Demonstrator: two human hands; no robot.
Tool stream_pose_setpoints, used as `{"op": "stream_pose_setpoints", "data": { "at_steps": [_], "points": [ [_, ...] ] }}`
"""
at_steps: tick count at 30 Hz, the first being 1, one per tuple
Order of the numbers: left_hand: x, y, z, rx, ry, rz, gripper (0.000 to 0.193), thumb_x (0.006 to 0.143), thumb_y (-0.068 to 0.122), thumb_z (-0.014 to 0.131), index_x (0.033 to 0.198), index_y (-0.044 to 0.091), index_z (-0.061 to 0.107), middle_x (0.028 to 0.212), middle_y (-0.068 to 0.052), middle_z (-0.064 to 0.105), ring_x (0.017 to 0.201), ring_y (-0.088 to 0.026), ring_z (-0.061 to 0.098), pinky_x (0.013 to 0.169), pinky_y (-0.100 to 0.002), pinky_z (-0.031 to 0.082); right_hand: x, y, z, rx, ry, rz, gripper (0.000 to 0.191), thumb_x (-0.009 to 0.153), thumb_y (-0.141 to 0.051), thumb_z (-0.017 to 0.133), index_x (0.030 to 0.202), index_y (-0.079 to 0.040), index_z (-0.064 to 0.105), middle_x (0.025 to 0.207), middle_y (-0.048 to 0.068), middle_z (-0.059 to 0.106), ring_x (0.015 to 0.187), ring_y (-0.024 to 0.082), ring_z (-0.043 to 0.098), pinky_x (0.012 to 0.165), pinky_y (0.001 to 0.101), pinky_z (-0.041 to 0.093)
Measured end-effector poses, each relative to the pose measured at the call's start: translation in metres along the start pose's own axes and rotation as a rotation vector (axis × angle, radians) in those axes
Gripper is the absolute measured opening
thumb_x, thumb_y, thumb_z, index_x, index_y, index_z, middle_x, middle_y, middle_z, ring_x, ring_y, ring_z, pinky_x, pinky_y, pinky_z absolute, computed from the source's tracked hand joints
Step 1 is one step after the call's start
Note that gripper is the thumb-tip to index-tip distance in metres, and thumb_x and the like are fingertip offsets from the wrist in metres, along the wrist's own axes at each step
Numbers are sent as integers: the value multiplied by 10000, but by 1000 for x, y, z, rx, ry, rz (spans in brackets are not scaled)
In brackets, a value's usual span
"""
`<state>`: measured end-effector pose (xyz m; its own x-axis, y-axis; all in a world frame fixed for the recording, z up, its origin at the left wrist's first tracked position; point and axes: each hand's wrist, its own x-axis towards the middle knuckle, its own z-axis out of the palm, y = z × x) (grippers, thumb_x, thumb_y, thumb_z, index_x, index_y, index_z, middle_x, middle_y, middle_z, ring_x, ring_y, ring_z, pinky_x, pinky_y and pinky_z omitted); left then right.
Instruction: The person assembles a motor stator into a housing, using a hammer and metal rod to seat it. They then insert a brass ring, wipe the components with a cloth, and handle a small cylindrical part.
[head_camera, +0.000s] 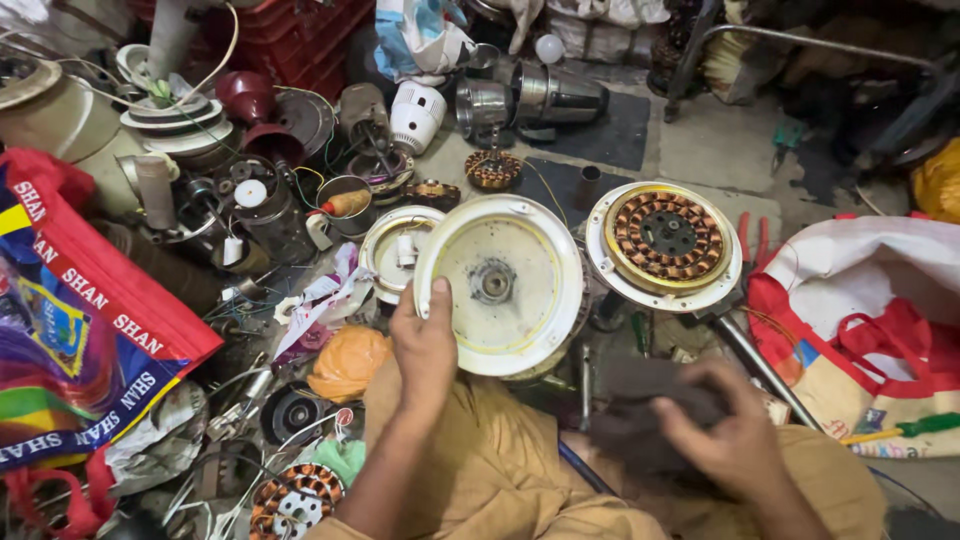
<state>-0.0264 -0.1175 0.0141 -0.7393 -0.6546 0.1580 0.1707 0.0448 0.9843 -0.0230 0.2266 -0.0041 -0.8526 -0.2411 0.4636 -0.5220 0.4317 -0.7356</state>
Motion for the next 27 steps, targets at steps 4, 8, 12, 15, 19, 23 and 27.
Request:
{"op": "stream_pose_setpoints", "data": {
  "at_steps": [4,8,12,15,19,23,27],
  "points": [
    [-22,-7,4,-59,-19,69,358,1035,254,588,1248,-20,676,1041,-115,770,928,-157,673,855,-316,544,64,-69,51,207,193,332,296,844,-176,834,1014,8,678,948,69,699,870,120,624,793,280,522],
    [-43,-14,12,21,17,71,374,1026,254,572,1268,-18,654,1045,-146,765,935,-198,706,833,-338,558,105,-106,111,220,315,370,405,1007,-286,694,1248,32,622,1146,124,719,1028,194,675,913,350,535],
    [-57,-14,16,10,3,115,386,1039,246,557,1301,-26,636,1095,-169,771,981,-243,734,839,-357,575,85,-102,165,-23,212,-78,585,896,-168,728,1329,155,504,1270,297,569,1182,405,563,999,452,460],
    [-57,-9,15,93,-28,280,382,1074,230,537,1340,-31,620,1184,-202,747,1080,-294,737,902,-370,571,87,-79,183,-85,188,22,340,925,-126,698,1175,81,594,1226,256,571,1160,419,579,1000,455,483],
    [-39,-2,13,164,-27,419,375,1083,231,524,1337,-25,626,1185,-226,741,1086,-337,746,914,-375,576,107,-62,184,-161,145,-302,239,773,-25,681,945,-4,516,1245,240,559,1149,452,542,995,491,456],
    [-18,0,13,41,33,300,385,1091,223,479,1335,-36,627,1125,-217,744,1022,-296,722,892,-370,554,118,-83,166,-197,-227,-526,581,684,21,631,1265,53,629,1248,233,580,1157,439,538,984,500,441],
    [6,-3,4,33,107,202,376,1069,233,518,1284,-46,650,1017,-188,768,904,-215,714,829,-349,560,133,-115,119,-407,-803,-435,627,679,5,657,1297,-97,656,1180,169,614,1120,376,570,937,468,466]
  ]
}}
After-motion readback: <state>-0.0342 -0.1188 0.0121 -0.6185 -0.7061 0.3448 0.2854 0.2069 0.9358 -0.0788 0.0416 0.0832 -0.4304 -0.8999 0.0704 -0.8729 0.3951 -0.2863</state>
